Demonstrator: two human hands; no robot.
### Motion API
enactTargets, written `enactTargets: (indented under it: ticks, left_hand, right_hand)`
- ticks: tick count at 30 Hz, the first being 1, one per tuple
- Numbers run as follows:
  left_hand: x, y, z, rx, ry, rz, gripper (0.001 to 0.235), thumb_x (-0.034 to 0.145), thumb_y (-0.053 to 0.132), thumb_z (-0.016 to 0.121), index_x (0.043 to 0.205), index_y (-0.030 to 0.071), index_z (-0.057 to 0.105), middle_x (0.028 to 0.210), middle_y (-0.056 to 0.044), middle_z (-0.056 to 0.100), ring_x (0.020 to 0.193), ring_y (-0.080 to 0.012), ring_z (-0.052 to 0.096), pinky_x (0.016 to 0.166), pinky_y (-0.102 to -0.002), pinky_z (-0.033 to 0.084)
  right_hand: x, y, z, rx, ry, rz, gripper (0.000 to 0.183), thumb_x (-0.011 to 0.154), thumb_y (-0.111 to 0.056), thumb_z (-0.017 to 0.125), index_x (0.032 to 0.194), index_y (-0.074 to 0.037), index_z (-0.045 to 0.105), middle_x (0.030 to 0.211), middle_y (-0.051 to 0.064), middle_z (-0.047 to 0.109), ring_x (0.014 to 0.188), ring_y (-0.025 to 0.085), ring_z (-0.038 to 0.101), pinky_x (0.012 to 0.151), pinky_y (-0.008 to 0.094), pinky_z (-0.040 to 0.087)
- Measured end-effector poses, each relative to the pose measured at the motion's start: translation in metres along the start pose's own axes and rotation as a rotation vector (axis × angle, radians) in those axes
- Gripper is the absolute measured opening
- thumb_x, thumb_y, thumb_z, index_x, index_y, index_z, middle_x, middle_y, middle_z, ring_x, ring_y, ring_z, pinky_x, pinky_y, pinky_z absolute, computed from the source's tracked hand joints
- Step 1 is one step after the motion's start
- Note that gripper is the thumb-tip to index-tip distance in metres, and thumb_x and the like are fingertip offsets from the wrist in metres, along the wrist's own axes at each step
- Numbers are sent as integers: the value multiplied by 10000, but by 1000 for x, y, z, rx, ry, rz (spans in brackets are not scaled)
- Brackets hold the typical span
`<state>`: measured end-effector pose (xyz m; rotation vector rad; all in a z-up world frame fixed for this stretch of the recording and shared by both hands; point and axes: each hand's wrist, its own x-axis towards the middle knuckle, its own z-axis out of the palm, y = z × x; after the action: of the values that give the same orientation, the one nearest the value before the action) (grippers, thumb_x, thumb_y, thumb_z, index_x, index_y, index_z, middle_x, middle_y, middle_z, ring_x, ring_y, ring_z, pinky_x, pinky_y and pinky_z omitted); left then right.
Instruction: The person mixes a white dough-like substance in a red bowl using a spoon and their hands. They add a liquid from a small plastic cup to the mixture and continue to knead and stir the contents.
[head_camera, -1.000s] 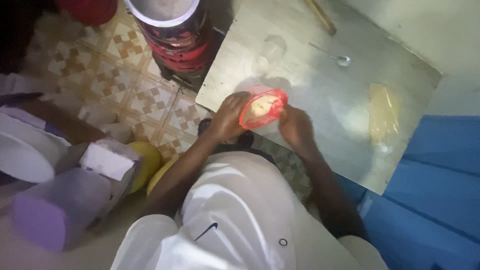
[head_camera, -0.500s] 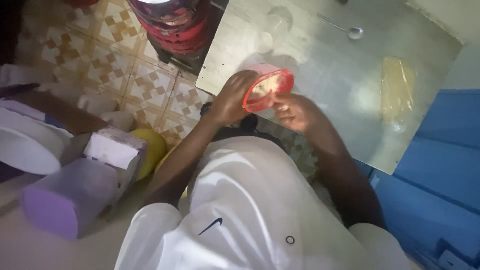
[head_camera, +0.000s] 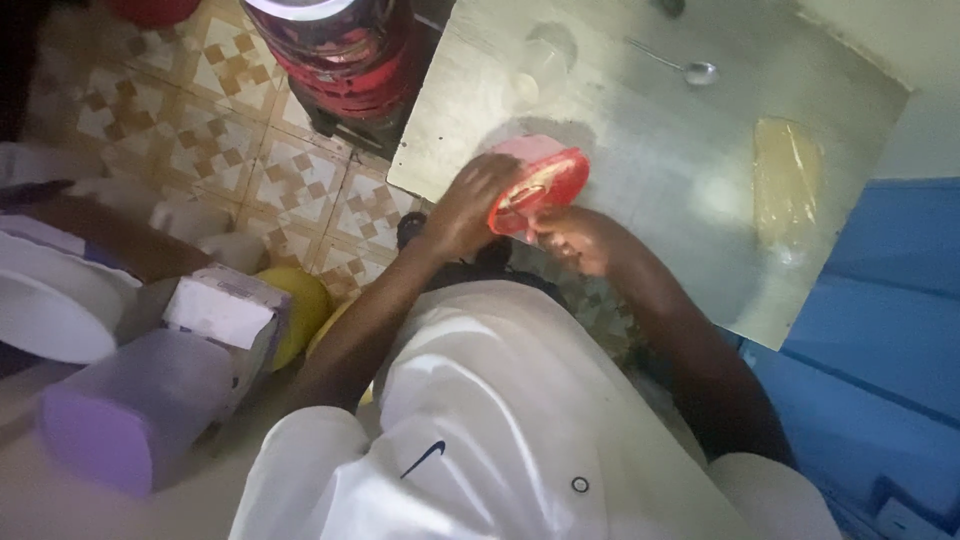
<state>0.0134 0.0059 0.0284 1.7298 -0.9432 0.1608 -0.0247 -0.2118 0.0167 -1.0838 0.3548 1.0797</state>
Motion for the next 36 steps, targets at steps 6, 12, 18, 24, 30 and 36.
enactTargets:
  ticks: [6,12,18,24,30,36]
  left_hand:
    - [-27,-29,18,81,57,66,630,742,251,733,1213,-59,454,1133,-245,516,1066,-428,495,946,-526,367]
    - [-39,-54,51,17,113,25,807,675,384,801,1237,-63,433,1095,-260,521,1054,-424,496,964,-515,336]
    - [-37,-31,39,123,147,-53,663,688,252,796,1168,-73,476,1064,-251,531,1019,-438,508,924,-523,381]
    - [-37,-24,39,69,185,-113,684,678,261,800,1174,-68,464,1060,-242,535,1025,-437,512,941,-527,371]
    - [-26,-6,31,95,135,-132,713,644,229,791,1205,-55,455,1080,-239,541,1039,-425,515,947,-531,367]
    - [-44,-30,36,122,150,-90,702,634,215,787,1198,-55,466,1083,-240,535,1036,-431,508,958,-522,367]
  right_hand:
    - [-9,-10,-103,-848,440,-7,76,894,-88,496,844,-60,547,641,14,471,471,132,460,401,257,291]
    - [4,32,-18,-1447,651,28,158,842,-241,546,783,-110,613,695,99,577,653,261,604,549,353,450]
    - [-29,-48,88,-1082,551,-93,248,862,-156,435,921,-26,638,843,192,645,884,389,605,713,435,462]
    - [-28,-29,13,-1436,728,115,275,932,-163,340,884,-68,595,708,125,578,678,262,598,572,369,436]
    - [-32,-38,107,-1285,441,-74,263,884,-188,406,947,-28,605,882,221,623,899,414,599,733,517,453]
    - [-44,-56,48,-1383,740,-115,231,929,-98,400,1056,1,565,875,196,618,846,372,635,696,485,502]
